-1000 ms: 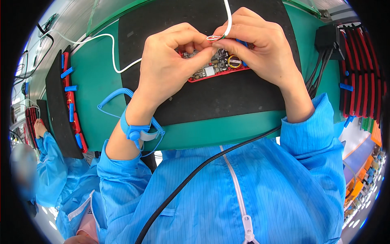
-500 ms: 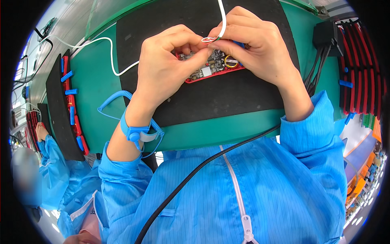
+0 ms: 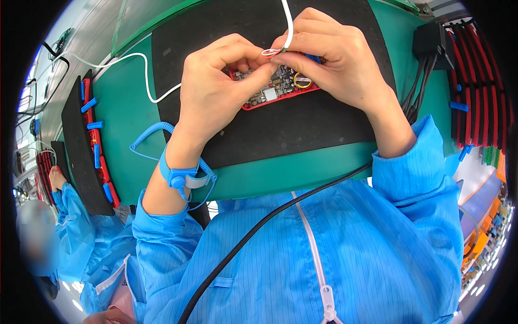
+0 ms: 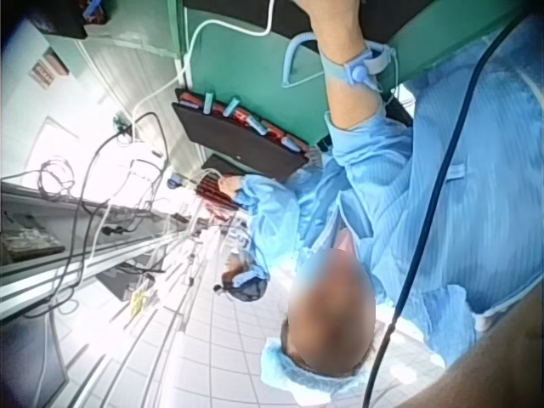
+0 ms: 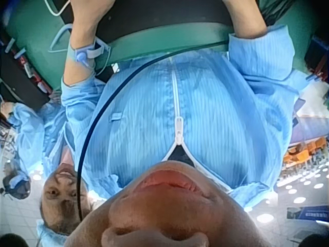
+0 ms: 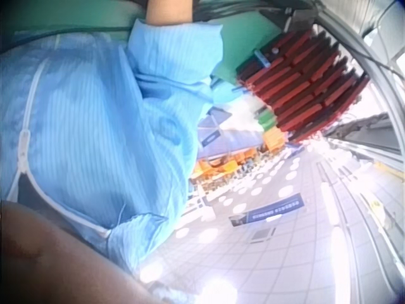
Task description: Assembling and connecting small electronic circuit boards into protective cases on a factory production line.
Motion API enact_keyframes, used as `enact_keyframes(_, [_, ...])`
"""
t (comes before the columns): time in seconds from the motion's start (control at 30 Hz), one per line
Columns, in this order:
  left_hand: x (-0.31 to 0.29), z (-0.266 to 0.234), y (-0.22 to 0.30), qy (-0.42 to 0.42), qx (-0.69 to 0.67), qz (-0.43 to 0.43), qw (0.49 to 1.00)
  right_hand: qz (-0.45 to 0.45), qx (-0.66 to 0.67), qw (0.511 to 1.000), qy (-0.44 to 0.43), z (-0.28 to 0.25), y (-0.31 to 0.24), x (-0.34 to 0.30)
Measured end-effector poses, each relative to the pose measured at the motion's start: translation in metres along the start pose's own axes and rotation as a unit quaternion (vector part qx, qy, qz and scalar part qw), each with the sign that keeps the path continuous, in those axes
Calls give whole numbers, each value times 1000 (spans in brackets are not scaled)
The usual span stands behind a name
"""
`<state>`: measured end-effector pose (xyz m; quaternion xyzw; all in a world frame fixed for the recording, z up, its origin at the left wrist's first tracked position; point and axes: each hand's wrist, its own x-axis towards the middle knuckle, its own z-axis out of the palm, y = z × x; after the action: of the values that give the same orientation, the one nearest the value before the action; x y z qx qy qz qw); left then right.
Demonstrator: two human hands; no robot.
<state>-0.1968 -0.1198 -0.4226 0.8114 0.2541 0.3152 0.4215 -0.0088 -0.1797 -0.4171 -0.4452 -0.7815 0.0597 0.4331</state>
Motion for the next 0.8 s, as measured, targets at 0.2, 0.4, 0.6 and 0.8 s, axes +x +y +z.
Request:
enact_keyframes(0.2, [0, -1, -1, 1, 6, 4, 1000, -10, 8, 1000, 7, -1, 0, 1])
enact_keyframes(0.4, [0, -1, -1, -7, 8, 5, 1000, -30, 18, 999, 12, -1, 1, 1])
enact_keyframes(0.6, [0, 0, -5, 26, -1, 13, 1000, -51, 27, 998, 21, 3, 5, 1])
enact_keyframes(0.8, [0, 0, -5, 27, -1, 12, 1000, -52, 38, 998, 27, 1, 0, 3])
